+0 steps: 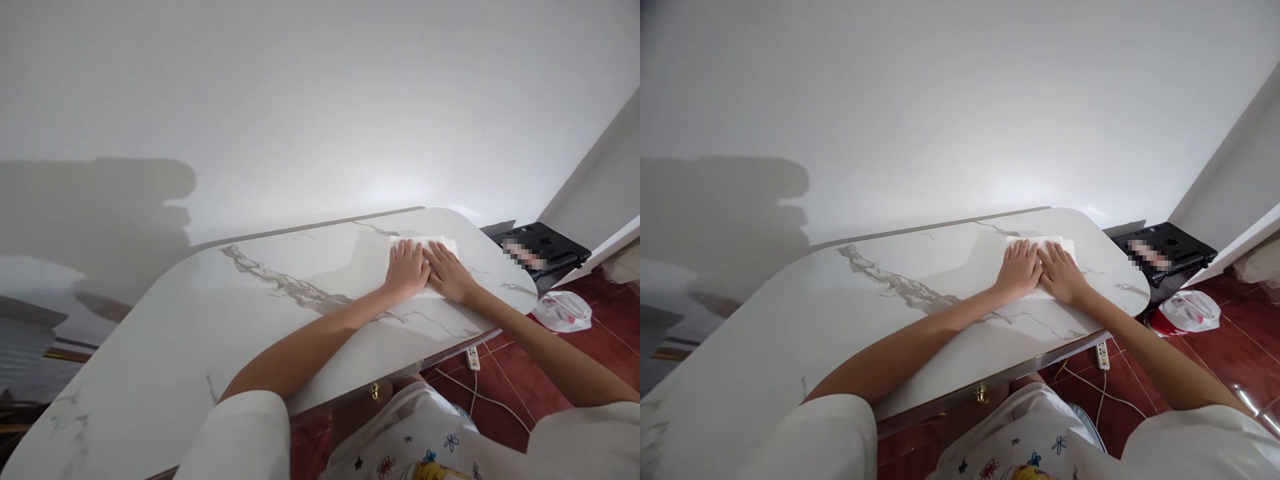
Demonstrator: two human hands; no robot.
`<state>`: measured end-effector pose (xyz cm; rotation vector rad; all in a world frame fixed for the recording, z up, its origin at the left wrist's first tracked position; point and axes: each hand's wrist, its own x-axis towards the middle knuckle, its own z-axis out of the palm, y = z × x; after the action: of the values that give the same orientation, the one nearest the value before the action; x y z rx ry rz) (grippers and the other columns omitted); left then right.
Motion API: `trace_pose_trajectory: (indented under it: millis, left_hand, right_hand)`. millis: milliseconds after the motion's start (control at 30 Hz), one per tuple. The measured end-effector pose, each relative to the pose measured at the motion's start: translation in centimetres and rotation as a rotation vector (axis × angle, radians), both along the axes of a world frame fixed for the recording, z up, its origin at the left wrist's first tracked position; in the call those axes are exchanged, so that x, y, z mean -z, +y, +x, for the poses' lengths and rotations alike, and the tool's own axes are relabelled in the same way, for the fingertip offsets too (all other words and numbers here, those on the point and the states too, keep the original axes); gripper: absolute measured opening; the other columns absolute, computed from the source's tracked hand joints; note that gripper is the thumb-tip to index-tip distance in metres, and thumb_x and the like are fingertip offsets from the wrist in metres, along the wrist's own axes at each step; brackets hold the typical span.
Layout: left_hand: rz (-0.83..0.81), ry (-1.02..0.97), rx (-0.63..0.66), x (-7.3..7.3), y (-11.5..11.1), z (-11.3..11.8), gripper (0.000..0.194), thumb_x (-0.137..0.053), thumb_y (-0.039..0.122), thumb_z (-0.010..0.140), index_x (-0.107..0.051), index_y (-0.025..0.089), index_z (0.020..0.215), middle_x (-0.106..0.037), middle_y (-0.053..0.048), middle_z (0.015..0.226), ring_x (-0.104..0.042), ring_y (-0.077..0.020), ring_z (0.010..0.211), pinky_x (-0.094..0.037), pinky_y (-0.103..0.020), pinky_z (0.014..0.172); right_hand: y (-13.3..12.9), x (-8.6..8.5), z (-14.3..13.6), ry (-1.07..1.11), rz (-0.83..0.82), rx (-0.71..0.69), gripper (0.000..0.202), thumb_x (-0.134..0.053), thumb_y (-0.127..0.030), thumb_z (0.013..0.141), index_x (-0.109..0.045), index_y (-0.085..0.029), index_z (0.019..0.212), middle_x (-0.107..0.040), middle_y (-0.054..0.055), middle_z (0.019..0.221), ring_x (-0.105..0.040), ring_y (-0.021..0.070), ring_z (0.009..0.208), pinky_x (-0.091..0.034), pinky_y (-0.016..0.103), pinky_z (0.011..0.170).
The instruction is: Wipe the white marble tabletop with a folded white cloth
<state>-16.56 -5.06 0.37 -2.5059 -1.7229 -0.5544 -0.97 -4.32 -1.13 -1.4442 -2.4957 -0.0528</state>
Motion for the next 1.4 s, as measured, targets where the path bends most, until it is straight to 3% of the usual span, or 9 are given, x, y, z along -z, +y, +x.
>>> trace_pose_trajectory:
  millis: [400, 600, 767, 967, 1167, 1400]
  left_hand:
    - [-0.022, 0.002, 0.111, -0.1, -7.3, 0.7, 0.053, -0.033, 0.033, 0.094, -0.035, 0.010, 0.141, -0.037, -0.020, 0.150, -0.028, -0.0359, 0.141, -0.025, -0.054, 0.114]
    - [-0.037, 0.026, 0.146, -0.2, -8.1, 1.5, 0.054, -0.035, 0.034, 0.094, -0.036, 0.007, 0.141, -0.036, -0.022, 0.149, -0.027, -0.0371, 0.141, -0.025, -0.055, 0.114]
    - [-0.032, 0.024, 0.167, -0.5, -6.8, 3.4, 0.053, -0.034, 0.033, 0.095, -0.037, 0.007, 0.141, -0.037, -0.022, 0.148, -0.029, -0.0368, 0.140, -0.026, -0.054, 0.114]
    - [-0.057, 0.011, 0.200, -0.6, -3.1, 4.8, 0.051, -0.031, 0.032, 0.095, -0.038, 0.008, 0.140, -0.038, -0.019, 0.148, -0.028, -0.0347, 0.140, -0.024, -0.051, 0.115]
    - [-0.069, -0.008, 0.110, -0.5, 1.4, 3.4, 0.047, -0.031, 0.030, 0.096, -0.040, 0.011, 0.138, -0.039, -0.015, 0.148, -0.028, -0.0312, 0.140, -0.022, -0.049, 0.115]
    - [-0.010, -0.026, 0.051, -0.2, 5.9, 1.6, 0.039, -0.035, 0.030, 0.096, -0.047, 0.017, 0.131, -0.047, -0.012, 0.141, -0.034, -0.0273, 0.135, -0.026, -0.047, 0.113]
  right_hand:
    - [-8.6, 0.9, 1.4, 0.046, 0.112, -0.004, 0.065, -0.031, -0.037, 0.096, -0.010, -0.022, 0.155, -0.022, 0.011, 0.159, -0.016, 0.0312, 0.146, -0.032, 0.054, 0.111]
    - [-9.8, 1.4, 2.4, 0.100, 0.126, 0.009, 0.064, -0.034, -0.039, 0.095, -0.018, -0.022, 0.154, -0.024, 0.010, 0.158, -0.017, 0.0301, 0.146, -0.031, 0.053, 0.112]
    - [-8.4, 1.4, 4.5, 0.116, 0.115, 0.033, 0.058, -0.035, -0.038, 0.095, -0.030, -0.020, 0.150, -0.031, 0.011, 0.156, -0.021, 0.0311, 0.145, -0.033, 0.052, 0.110]
    - [-4.8, 1.4, 5.7, 0.061, 0.127, 0.094, 0.058, -0.034, -0.036, 0.094, -0.031, -0.019, 0.150, -0.034, 0.013, 0.154, -0.024, 0.0334, 0.143, -0.036, 0.055, 0.107]
    - [0.6, 0.9, 3.7, 0.034, 0.118, 0.064, 0.056, -0.033, -0.034, 0.092, -0.038, -0.016, 0.145, -0.038, 0.016, 0.151, -0.029, 0.0344, 0.141, -0.035, 0.053, 0.107]
    - [5.8, 0.6, 1.4, 0.016, 0.084, 0.053, 0.057, -0.033, -0.034, 0.092, -0.035, -0.016, 0.146, -0.037, 0.016, 0.151, -0.031, 0.0354, 0.139, -0.035, 0.053, 0.105]
